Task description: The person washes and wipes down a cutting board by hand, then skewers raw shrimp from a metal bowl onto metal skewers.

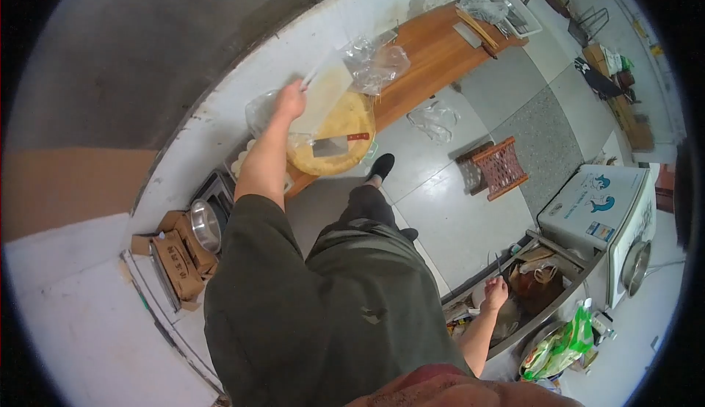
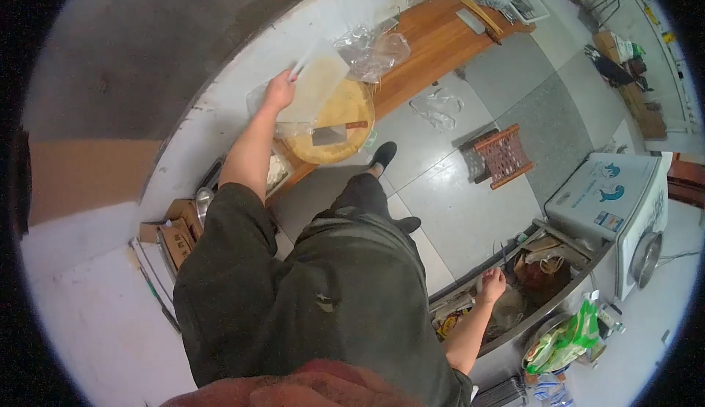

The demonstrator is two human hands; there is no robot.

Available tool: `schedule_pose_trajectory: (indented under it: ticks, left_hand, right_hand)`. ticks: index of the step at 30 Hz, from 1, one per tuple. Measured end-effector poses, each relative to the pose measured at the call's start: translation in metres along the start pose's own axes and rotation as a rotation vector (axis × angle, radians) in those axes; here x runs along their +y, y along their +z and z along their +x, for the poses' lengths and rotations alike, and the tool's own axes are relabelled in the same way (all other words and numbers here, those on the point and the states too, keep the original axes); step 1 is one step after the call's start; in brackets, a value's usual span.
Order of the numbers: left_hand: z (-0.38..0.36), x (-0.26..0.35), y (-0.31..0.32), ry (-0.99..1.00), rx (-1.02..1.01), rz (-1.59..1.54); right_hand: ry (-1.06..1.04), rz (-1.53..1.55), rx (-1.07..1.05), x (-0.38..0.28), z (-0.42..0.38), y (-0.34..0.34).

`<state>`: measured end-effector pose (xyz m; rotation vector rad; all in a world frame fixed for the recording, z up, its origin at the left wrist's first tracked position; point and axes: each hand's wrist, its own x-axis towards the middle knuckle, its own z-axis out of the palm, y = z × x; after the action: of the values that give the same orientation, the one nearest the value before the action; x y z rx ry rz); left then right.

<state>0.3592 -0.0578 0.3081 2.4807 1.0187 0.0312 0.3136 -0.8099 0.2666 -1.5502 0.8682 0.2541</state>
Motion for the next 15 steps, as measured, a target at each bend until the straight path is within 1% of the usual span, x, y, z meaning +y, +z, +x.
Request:
schedule_pose_trajectory:
  ticks: [2,3,4,5,6,8,10,11,13,15]
  left_hand:
    - [0.037,-0.020,0.006,-0.058,-0.025,-0.033]
    - [0.054,-0.035,0.011,-0.091,-0.048,-0.021]
    - [0.068,-0.048,0.014,-0.124,-0.069,-0.007]
    - [0.078,-0.059,0.016,-0.131,-0.078,0.004]
    - [0.089,-0.066,0.018,-0.130,-0.089,0.017]
    - [0.107,-0.074,0.022,-0.150,-0.117,0.034]
    - [0.119,-0.080,0.025,-0.200,-0.151,0.041]
    - [0.126,-0.087,0.029,-0.233,-0.169,0.096]
    - [0.138,-0.100,0.041,-0.293,-0.204,0.201]
    - [0.148,-0.099,0.037,-0.381,-0.134,0.246]
  right_hand:
    - [0.011,-0.097,-0.005,-0.017,0.000,0.027]
    - [0.027,-0.227,-0.058,-0.005,0.014,0.027]
    - [0.035,-0.098,-0.028,0.011,0.021,0.039]
    - [0.071,-0.176,-0.067,0.005,0.002,0.061]
    - [0.172,-0.410,-0.174,-0.009,-0.010,0.080]
    - [0.181,-0.629,-0.201,-0.013,-0.026,0.110]
    - [0.173,-0.613,-0.246,-0.011,-0.018,0.112]
    - [0.166,-0.603,-0.269,-0.009,-0.013,0.113]
    - [0.126,-0.660,-0.217,-0.037,-0.018,0.140]
    - [0.045,-0.746,-0.196,-0.051,-0.012,0.146]
